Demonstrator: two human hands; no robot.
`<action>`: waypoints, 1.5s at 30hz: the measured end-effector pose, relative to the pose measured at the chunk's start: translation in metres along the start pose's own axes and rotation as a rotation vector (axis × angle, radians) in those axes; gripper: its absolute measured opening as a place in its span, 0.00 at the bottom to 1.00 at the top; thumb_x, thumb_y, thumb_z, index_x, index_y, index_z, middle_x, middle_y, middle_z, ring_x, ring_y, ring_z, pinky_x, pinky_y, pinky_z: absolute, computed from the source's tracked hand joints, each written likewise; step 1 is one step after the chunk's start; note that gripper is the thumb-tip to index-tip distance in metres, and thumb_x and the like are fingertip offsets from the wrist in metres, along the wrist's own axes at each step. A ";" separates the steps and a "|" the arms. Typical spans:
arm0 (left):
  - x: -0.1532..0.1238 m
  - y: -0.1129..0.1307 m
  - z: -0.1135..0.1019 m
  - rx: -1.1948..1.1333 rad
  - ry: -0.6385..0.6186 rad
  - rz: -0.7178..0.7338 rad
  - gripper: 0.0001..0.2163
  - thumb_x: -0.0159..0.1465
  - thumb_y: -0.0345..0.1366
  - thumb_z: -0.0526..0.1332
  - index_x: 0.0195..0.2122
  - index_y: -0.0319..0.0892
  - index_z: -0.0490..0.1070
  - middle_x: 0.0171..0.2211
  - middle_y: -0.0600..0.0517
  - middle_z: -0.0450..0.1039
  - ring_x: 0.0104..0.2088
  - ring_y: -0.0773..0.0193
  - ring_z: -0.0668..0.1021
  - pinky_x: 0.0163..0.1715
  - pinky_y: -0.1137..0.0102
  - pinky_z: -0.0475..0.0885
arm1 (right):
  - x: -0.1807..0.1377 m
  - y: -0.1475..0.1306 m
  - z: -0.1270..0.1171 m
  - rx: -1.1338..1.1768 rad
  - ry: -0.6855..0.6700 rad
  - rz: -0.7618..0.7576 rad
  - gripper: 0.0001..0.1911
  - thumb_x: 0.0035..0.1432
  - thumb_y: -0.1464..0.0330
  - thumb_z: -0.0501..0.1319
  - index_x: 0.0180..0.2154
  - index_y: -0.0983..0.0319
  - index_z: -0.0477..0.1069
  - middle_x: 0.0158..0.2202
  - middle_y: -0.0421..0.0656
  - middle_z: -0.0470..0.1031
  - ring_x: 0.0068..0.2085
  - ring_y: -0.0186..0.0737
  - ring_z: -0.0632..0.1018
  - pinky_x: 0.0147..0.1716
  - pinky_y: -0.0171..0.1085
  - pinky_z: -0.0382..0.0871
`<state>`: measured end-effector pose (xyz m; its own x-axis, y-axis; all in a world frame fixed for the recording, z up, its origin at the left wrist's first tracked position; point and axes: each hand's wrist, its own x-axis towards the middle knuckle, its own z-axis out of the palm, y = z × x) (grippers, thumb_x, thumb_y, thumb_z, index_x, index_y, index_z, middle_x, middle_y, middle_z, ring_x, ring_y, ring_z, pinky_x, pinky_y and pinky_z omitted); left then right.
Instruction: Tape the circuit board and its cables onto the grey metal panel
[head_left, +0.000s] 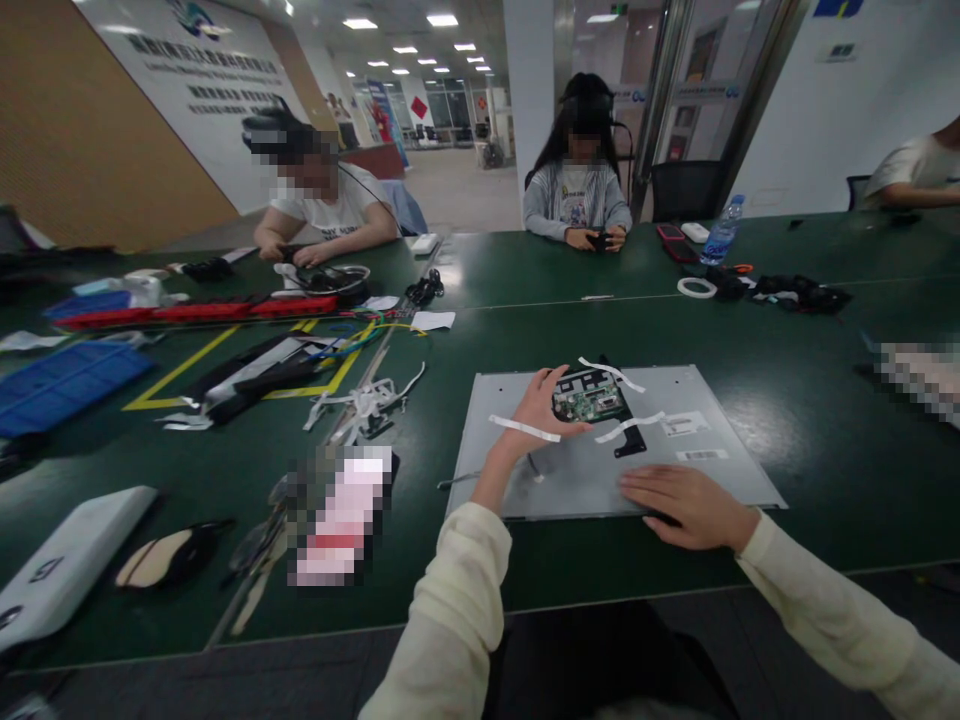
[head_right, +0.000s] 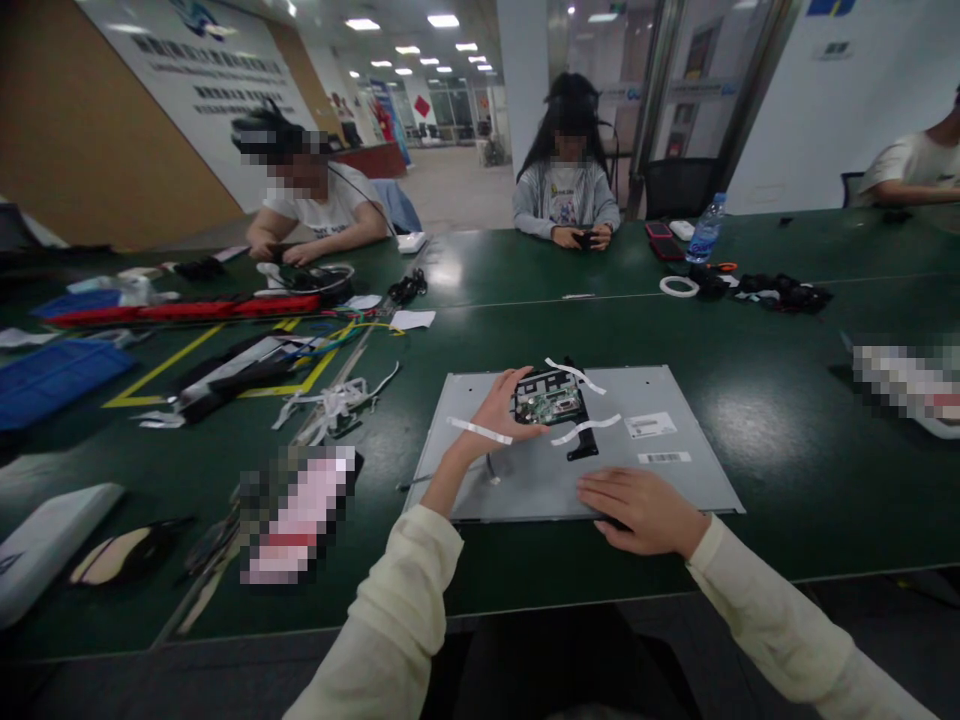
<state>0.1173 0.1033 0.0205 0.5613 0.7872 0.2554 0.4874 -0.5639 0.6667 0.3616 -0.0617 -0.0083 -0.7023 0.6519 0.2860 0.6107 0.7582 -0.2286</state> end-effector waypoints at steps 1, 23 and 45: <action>0.000 -0.003 0.004 -0.004 -0.007 0.002 0.47 0.45 0.52 0.71 0.63 0.44 0.52 0.61 0.41 0.51 0.62 0.45 0.59 0.62 0.53 0.57 | -0.005 0.000 -0.001 -0.023 0.051 0.017 0.25 0.61 0.68 0.54 0.60 0.59 0.63 0.56 0.45 0.70 0.56 0.43 0.71 0.55 0.46 0.67; -0.020 -0.014 0.013 0.271 -0.135 -0.031 0.51 0.49 0.59 0.65 0.67 0.41 0.42 0.68 0.35 0.30 0.67 0.41 0.41 0.62 0.47 0.47 | 0.030 0.111 0.019 -0.067 0.289 0.596 0.27 0.66 0.56 0.45 0.61 0.60 0.60 0.60 0.50 0.65 0.59 0.49 0.68 0.58 0.51 0.61; -0.119 0.006 -0.069 0.620 0.068 -0.384 0.15 0.65 0.42 0.51 0.42 0.42 0.73 0.40 0.43 0.73 0.45 0.48 0.74 0.48 0.53 0.68 | 0.024 0.121 0.031 -0.036 0.255 0.607 0.25 0.66 0.58 0.44 0.59 0.60 0.63 0.61 0.49 0.63 0.62 0.50 0.62 0.59 0.55 0.58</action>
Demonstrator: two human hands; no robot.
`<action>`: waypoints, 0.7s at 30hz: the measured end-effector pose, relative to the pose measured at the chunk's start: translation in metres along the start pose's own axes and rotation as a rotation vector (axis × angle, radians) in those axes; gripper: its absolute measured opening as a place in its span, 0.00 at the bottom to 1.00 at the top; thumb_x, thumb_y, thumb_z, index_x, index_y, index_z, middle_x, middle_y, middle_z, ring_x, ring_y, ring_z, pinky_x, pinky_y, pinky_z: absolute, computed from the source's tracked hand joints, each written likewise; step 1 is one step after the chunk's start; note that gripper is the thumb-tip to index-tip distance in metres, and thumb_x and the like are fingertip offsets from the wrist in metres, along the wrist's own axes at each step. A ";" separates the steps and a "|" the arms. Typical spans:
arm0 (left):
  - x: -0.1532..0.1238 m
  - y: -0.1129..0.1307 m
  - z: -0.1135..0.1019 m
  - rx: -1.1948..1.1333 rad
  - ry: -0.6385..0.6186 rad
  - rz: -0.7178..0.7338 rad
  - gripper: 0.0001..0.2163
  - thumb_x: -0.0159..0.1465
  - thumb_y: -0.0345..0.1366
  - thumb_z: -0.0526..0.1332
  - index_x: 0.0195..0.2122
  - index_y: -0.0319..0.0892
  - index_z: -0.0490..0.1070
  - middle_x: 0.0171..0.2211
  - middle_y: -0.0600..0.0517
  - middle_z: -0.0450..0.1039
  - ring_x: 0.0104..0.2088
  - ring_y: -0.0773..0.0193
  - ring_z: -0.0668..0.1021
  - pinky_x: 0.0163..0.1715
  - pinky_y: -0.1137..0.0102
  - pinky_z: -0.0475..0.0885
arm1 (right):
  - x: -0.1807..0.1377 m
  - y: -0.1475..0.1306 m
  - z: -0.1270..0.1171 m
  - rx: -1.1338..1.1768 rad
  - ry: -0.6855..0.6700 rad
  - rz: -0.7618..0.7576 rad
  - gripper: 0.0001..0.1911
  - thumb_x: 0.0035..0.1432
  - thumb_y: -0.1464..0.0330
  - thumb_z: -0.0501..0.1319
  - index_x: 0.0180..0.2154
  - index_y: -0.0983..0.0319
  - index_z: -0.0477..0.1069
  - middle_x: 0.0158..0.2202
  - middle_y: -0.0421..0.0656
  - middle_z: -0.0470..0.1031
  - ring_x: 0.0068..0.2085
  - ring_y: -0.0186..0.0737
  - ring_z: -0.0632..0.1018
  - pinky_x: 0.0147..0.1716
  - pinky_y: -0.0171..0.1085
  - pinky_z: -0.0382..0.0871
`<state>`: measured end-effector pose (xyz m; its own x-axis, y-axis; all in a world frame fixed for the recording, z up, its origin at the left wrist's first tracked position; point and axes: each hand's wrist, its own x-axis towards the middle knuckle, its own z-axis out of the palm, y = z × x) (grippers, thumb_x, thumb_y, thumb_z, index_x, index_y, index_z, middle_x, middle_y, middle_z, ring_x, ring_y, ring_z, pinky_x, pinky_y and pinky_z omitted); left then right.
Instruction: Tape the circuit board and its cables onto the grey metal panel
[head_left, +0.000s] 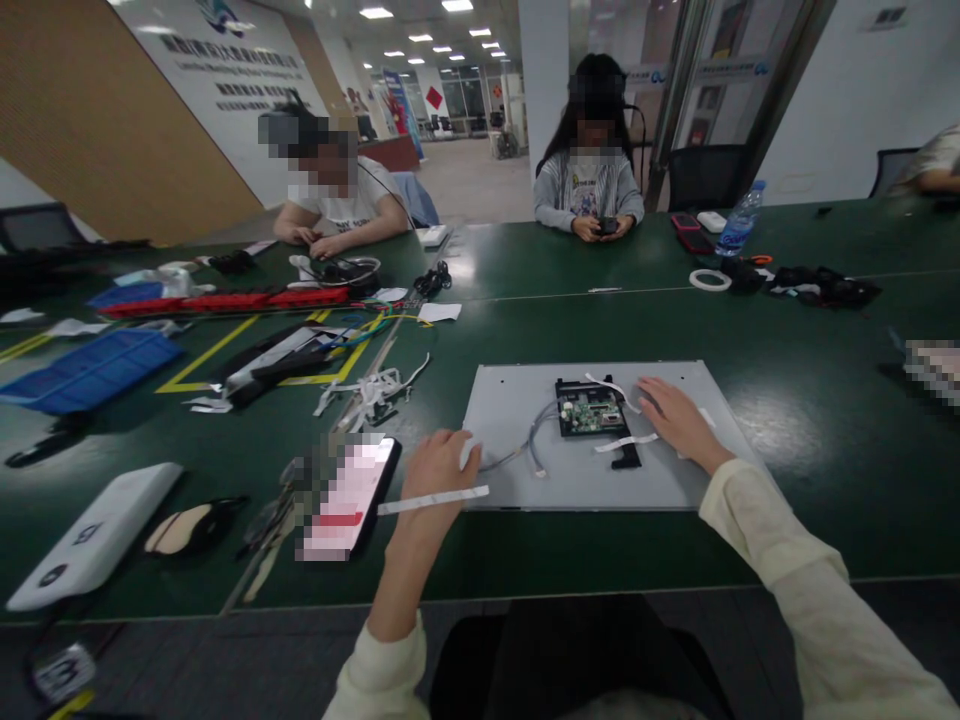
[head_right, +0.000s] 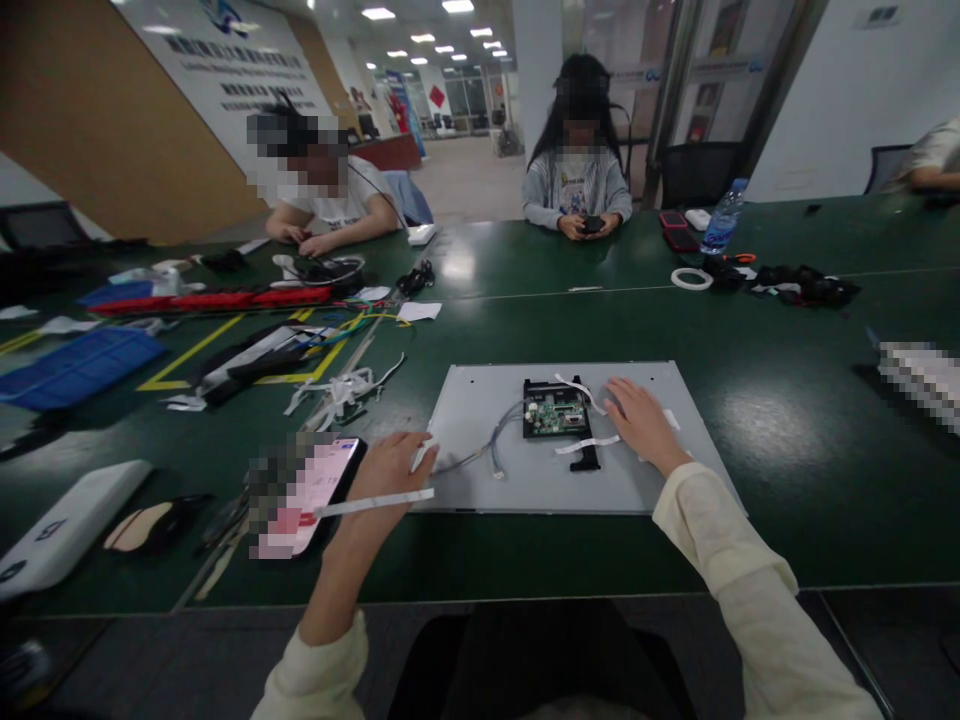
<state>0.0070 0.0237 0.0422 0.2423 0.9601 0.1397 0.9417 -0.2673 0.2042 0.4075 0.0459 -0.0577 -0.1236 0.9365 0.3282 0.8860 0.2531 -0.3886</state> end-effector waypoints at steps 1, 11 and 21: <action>0.008 0.010 0.001 0.005 0.008 0.029 0.15 0.64 0.42 0.52 0.44 0.42 0.72 0.42 0.43 0.72 0.46 0.47 0.73 0.49 0.52 0.67 | 0.000 0.000 0.000 0.007 -0.001 0.002 0.25 0.66 0.58 0.44 0.58 0.61 0.63 0.61 0.49 0.63 0.62 0.50 0.63 0.59 0.54 0.58; 0.079 0.098 0.049 -0.186 -0.157 0.338 0.40 0.55 0.48 0.64 0.65 0.41 0.49 0.66 0.37 0.45 0.63 0.39 0.57 0.58 0.51 0.60 | 0.003 0.008 0.003 0.135 0.034 0.027 0.26 0.66 0.56 0.44 0.58 0.62 0.64 0.58 0.50 0.66 0.61 0.47 0.65 0.60 0.51 0.57; 0.110 0.094 0.091 -0.391 -0.233 0.447 0.45 0.51 0.55 0.66 0.65 0.41 0.49 0.68 0.39 0.40 0.66 0.44 0.54 0.62 0.55 0.57 | 0.005 0.004 -0.001 0.146 0.017 0.062 0.26 0.66 0.56 0.45 0.58 0.60 0.64 0.58 0.49 0.67 0.61 0.50 0.64 0.59 0.52 0.57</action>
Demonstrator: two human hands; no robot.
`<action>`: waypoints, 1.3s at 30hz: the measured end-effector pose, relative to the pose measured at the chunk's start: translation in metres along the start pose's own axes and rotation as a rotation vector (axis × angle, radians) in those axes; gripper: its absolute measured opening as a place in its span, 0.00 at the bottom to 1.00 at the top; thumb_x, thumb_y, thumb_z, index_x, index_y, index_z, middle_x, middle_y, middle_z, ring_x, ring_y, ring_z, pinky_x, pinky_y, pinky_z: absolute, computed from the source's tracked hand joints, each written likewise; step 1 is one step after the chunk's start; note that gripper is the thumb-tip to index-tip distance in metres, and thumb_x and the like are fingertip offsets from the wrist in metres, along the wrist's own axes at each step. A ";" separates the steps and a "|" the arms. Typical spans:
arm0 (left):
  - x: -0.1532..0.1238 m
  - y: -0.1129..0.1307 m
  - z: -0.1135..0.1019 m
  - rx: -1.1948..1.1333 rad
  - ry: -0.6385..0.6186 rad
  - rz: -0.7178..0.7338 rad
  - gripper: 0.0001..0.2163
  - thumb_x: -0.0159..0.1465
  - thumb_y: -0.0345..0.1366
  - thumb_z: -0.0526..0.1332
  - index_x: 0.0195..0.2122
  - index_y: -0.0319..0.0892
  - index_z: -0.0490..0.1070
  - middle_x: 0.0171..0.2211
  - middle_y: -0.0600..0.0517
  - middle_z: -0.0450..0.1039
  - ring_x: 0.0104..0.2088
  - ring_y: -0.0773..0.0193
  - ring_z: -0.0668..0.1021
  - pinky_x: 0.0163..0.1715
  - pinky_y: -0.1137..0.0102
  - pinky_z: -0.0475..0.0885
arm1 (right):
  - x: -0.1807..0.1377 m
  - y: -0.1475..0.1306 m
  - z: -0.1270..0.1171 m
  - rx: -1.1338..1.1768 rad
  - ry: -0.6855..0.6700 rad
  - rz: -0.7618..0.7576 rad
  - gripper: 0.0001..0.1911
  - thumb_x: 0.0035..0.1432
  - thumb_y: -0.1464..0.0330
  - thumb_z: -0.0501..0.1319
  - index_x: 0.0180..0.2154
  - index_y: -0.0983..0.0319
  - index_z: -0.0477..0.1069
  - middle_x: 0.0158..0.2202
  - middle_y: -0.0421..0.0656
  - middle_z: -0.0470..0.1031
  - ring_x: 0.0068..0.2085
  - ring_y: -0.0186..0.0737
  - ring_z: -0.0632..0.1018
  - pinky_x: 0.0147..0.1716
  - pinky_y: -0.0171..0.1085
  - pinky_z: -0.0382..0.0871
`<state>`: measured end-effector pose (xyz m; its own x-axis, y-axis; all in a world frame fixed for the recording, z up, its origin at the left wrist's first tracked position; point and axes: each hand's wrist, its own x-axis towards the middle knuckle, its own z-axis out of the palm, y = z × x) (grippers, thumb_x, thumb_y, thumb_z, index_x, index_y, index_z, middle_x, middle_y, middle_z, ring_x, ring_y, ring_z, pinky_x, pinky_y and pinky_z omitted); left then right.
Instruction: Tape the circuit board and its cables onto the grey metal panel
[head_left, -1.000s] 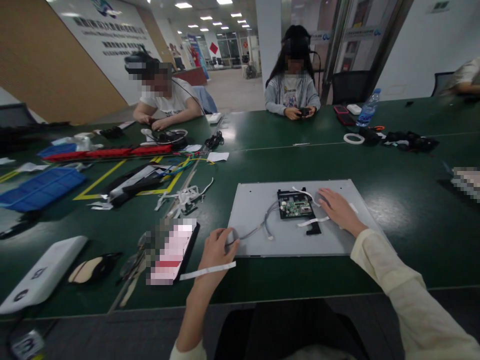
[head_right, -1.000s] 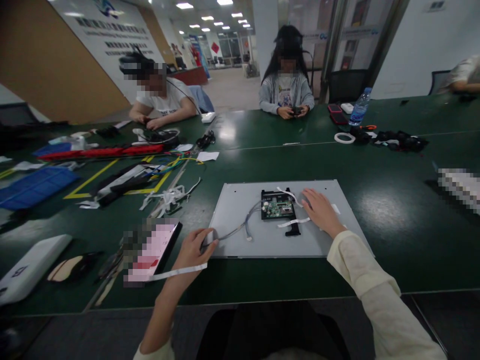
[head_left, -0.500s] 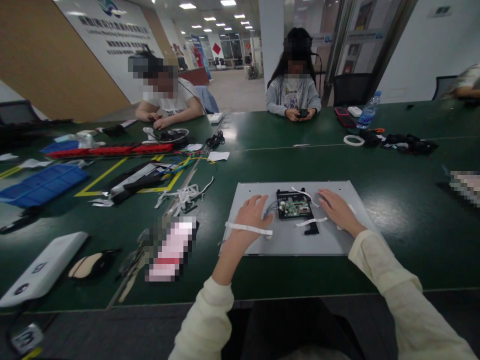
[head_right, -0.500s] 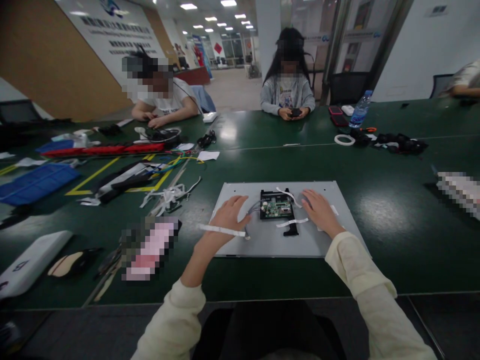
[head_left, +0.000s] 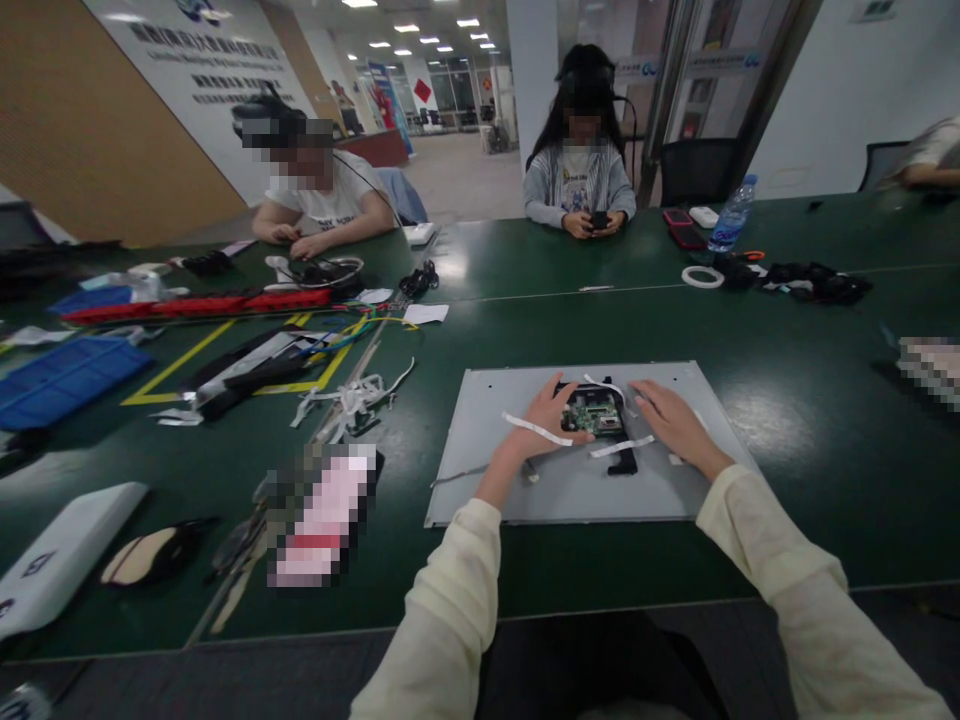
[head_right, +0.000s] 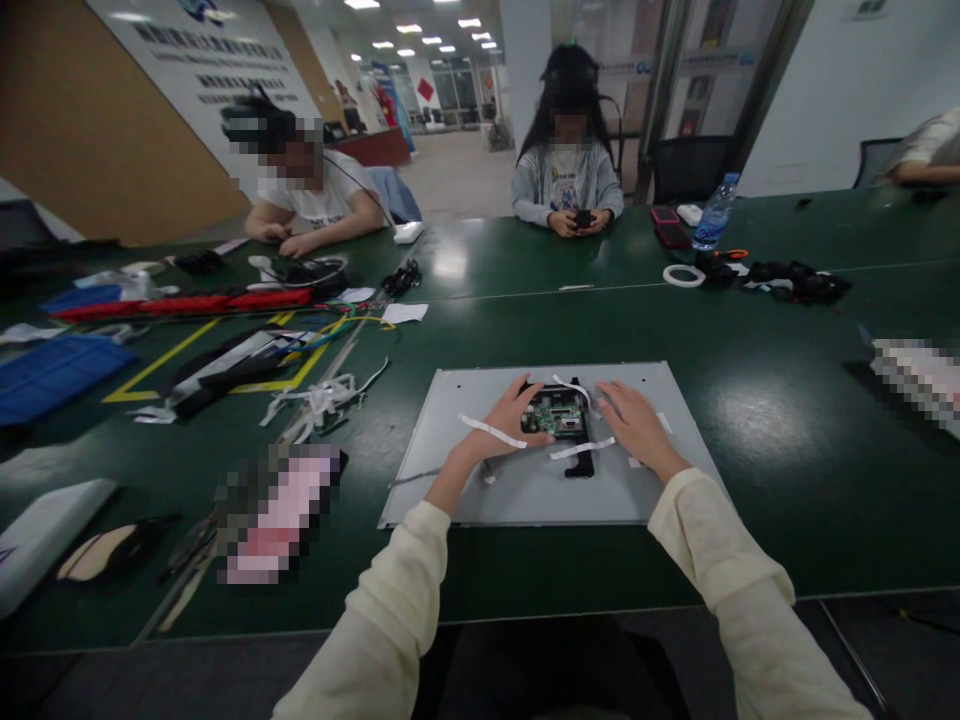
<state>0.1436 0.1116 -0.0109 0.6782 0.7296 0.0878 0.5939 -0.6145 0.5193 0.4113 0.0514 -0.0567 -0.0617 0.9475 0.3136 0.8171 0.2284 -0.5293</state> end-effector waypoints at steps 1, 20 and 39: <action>0.000 -0.001 0.001 -0.008 0.005 0.002 0.45 0.51 0.54 0.66 0.65 0.42 0.49 0.68 0.40 0.40 0.66 0.44 0.54 0.62 0.54 0.57 | 0.000 -0.001 -0.001 -0.003 -0.002 0.003 0.26 0.66 0.56 0.45 0.58 0.60 0.64 0.58 0.49 0.67 0.61 0.50 0.64 0.59 0.53 0.57; -0.005 0.007 0.008 -0.070 0.073 0.007 0.44 0.50 0.51 0.68 0.64 0.44 0.51 0.67 0.41 0.44 0.65 0.47 0.57 0.62 0.55 0.58 | -0.004 -0.017 -0.010 0.104 -0.008 -0.029 0.22 0.64 0.59 0.51 0.57 0.58 0.63 0.55 0.46 0.70 0.57 0.48 0.69 0.56 0.52 0.60; -0.005 0.011 0.011 -0.056 0.088 0.021 0.43 0.51 0.52 0.67 0.64 0.42 0.53 0.67 0.40 0.43 0.65 0.46 0.57 0.61 0.55 0.58 | -0.006 -0.016 -0.010 0.169 0.022 0.009 0.22 0.62 0.60 0.53 0.55 0.59 0.66 0.52 0.47 0.72 0.53 0.47 0.72 0.53 0.48 0.66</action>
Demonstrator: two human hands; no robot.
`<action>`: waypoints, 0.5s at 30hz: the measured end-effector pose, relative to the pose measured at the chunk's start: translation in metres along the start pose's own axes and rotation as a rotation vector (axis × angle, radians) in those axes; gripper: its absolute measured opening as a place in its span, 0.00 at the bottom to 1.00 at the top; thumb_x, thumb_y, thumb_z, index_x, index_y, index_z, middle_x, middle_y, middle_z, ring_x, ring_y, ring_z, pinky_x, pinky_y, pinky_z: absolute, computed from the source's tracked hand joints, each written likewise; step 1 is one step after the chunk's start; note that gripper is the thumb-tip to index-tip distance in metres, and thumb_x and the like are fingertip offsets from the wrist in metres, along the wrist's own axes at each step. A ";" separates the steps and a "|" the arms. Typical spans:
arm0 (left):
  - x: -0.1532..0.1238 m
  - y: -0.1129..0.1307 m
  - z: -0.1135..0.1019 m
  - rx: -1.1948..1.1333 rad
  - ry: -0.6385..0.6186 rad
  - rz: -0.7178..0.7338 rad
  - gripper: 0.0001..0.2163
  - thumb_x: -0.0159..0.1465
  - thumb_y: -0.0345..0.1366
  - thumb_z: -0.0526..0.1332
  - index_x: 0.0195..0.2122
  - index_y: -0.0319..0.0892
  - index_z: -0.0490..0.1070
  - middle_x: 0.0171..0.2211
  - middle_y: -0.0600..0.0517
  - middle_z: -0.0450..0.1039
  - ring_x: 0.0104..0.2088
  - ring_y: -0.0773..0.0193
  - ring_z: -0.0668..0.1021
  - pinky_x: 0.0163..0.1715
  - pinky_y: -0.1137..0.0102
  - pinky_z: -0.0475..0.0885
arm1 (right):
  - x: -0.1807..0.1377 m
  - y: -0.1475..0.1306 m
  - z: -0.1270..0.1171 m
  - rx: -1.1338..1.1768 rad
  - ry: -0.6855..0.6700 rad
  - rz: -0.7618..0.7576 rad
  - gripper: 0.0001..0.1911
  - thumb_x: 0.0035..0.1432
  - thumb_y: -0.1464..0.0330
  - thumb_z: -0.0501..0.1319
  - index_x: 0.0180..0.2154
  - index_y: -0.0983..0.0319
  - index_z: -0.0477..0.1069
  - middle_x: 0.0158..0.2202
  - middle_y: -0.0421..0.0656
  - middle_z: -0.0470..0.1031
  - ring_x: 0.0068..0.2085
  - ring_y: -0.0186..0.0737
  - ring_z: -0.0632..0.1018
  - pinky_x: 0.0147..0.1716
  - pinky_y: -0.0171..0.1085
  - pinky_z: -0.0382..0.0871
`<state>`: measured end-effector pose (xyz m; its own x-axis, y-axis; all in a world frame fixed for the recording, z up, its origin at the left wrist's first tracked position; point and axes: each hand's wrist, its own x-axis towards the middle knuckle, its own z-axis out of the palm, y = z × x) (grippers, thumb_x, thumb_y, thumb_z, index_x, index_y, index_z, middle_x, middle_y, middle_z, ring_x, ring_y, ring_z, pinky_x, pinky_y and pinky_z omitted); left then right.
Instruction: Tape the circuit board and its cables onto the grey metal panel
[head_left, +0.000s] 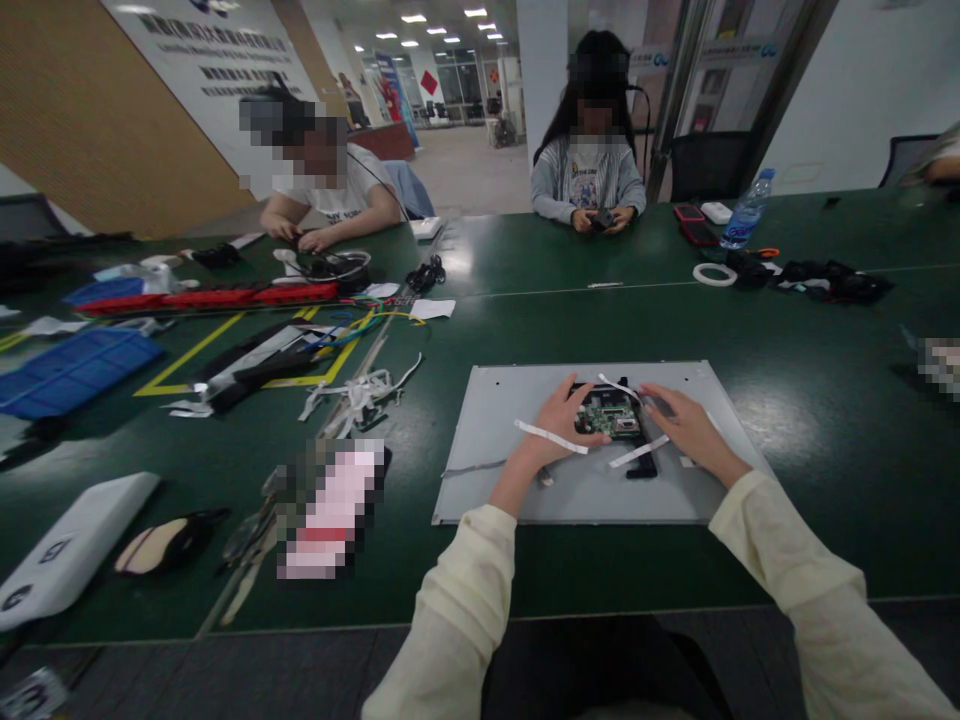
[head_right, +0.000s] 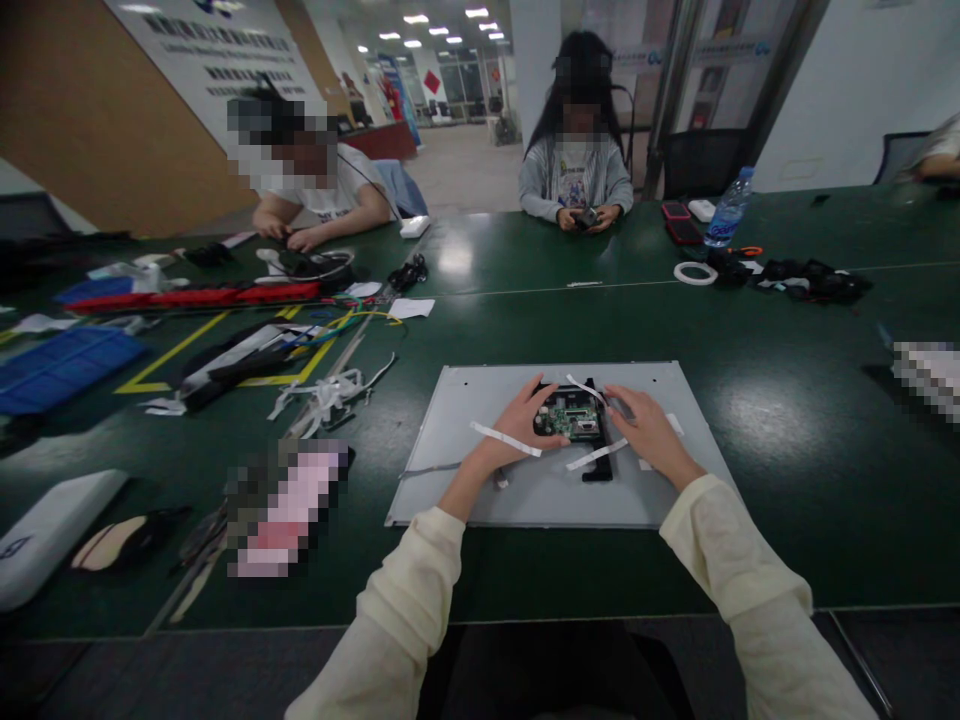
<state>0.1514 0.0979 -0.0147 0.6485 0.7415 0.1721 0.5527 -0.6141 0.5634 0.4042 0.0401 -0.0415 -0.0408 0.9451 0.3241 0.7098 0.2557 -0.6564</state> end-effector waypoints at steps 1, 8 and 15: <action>0.000 0.000 0.000 -0.001 0.000 -0.001 0.43 0.51 0.52 0.67 0.64 0.42 0.52 0.67 0.40 0.43 0.65 0.46 0.57 0.61 0.55 0.58 | 0.000 0.000 0.000 -0.003 -0.001 0.003 0.22 0.62 0.60 0.53 0.55 0.59 0.66 0.52 0.47 0.72 0.53 0.47 0.72 0.53 0.49 0.65; -0.002 0.006 -0.005 0.056 -0.028 -0.021 0.43 0.52 0.53 0.66 0.65 0.44 0.50 0.68 0.39 0.40 0.66 0.43 0.54 0.61 0.50 0.55 | 0.000 0.000 -0.001 -0.006 0.019 0.010 0.21 0.61 0.61 0.53 0.55 0.59 0.67 0.51 0.47 0.73 0.52 0.47 0.73 0.53 0.48 0.66; 0.016 0.032 -0.006 0.162 0.024 -0.005 0.25 0.65 0.46 0.54 0.62 0.46 0.55 0.65 0.46 0.53 0.66 0.53 0.53 0.63 0.50 0.48 | 0.000 0.005 0.000 -0.034 0.069 0.020 0.23 0.57 0.60 0.59 0.53 0.61 0.69 0.45 0.46 0.76 0.46 0.45 0.75 0.49 0.45 0.67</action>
<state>0.1768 0.0919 0.0108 0.6341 0.7496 0.1898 0.6343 -0.6446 0.4268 0.4076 0.0419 -0.0453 0.0210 0.9335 0.3580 0.7335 0.2289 -0.6400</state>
